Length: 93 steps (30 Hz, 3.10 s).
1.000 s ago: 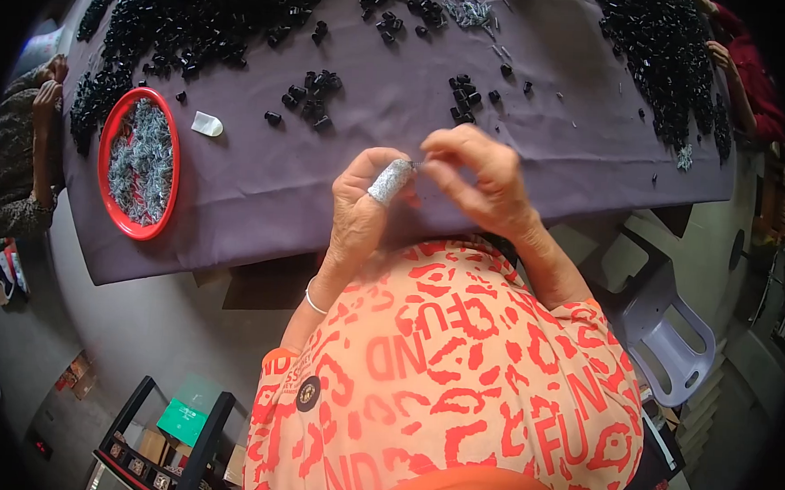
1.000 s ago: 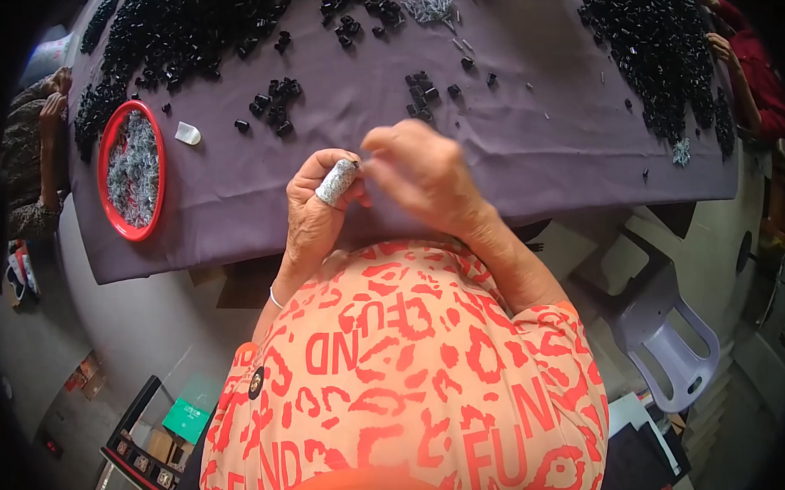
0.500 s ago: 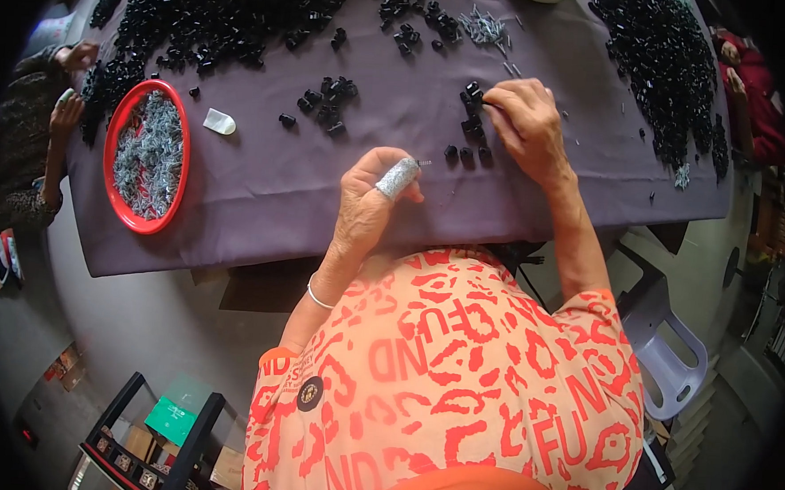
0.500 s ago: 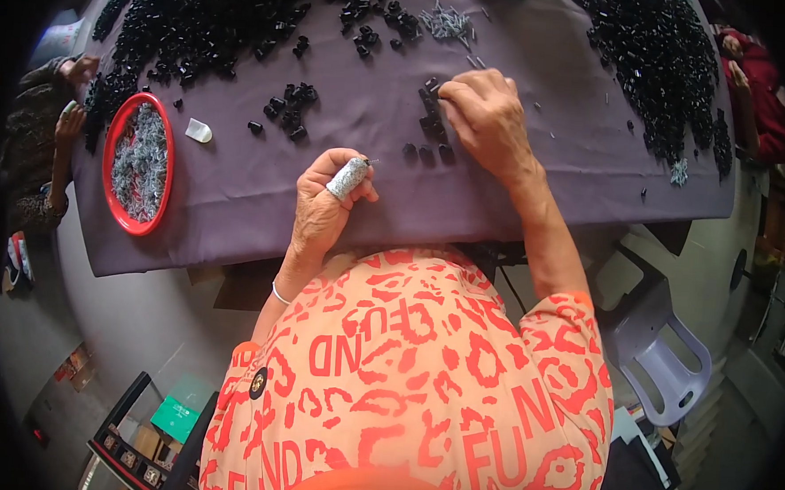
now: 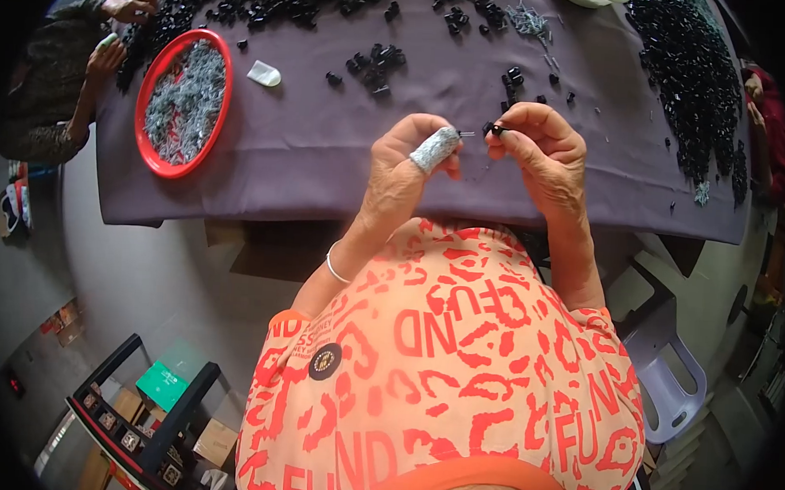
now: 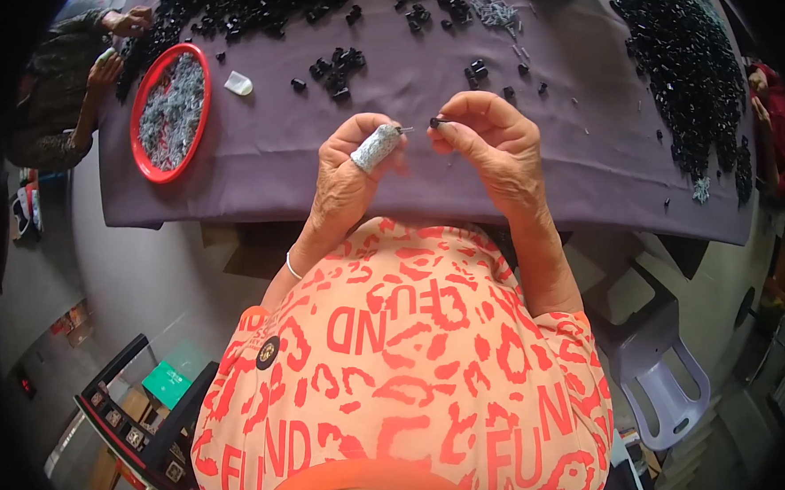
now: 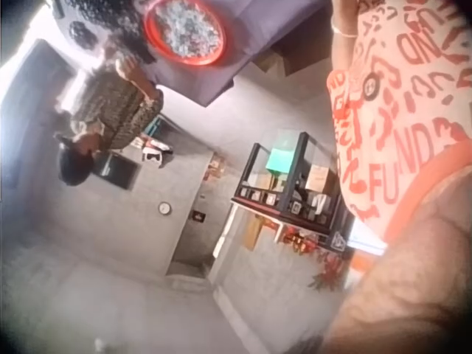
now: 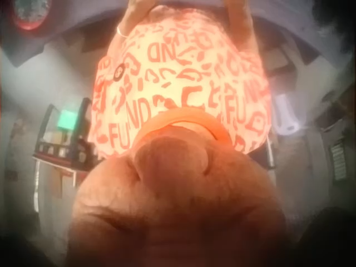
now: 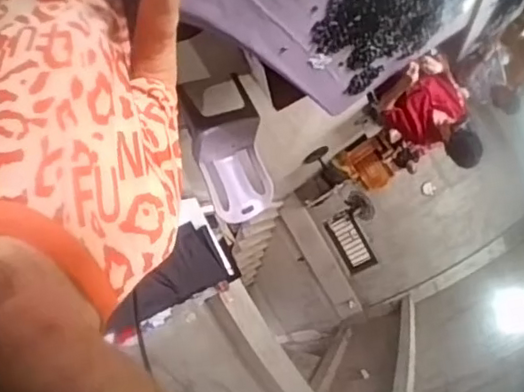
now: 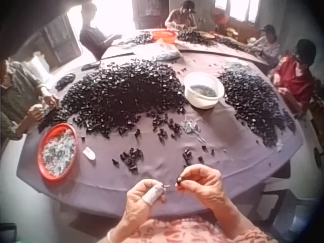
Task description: The person assembles small plastic components by inserting metal springs into them and pressing the pieces together by hand on a table.
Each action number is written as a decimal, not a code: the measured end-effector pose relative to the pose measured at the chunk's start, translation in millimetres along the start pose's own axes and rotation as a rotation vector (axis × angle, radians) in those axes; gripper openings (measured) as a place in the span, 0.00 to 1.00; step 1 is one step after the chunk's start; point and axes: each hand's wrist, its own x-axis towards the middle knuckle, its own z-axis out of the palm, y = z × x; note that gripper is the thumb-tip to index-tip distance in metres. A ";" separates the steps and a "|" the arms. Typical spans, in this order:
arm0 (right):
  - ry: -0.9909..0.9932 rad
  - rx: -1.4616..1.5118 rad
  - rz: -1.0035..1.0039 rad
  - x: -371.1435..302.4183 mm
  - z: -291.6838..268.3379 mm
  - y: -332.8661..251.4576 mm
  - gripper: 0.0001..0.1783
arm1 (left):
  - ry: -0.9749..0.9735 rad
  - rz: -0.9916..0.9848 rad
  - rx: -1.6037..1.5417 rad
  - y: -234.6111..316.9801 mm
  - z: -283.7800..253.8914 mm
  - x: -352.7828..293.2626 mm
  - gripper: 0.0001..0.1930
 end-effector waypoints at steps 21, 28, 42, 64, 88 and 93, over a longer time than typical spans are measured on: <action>-0.046 -0.647 -0.300 -19.9 29.8 -14.1 0.08 | -0.067 0.144 0.207 9.0 11.0 -15.9 0.09; -0.062 -0.645 -0.303 -18.5 25.8 -9.4 0.09 | -0.054 0.206 0.311 6.9 7.1 -16.6 0.07; -0.111 -0.705 -0.336 -12.8 18.4 3.2 0.09 | -0.051 0.204 0.472 10.2 -0.8 -12.2 0.04; -0.101 -0.974 -0.435 5.4 12.5 11.9 0.09 | 0.050 0.500 0.924 -15.8 -14.5 12.6 0.09; -0.400 -1.386 -0.423 26.0 11.9 23.8 0.23 | -0.089 -0.316 0.701 8.0 -20.9 35.9 0.10; -0.391 -1.321 -0.544 30.2 4.8 27.9 0.21 | -0.046 -0.269 0.670 9.7 -18.3 35.6 0.10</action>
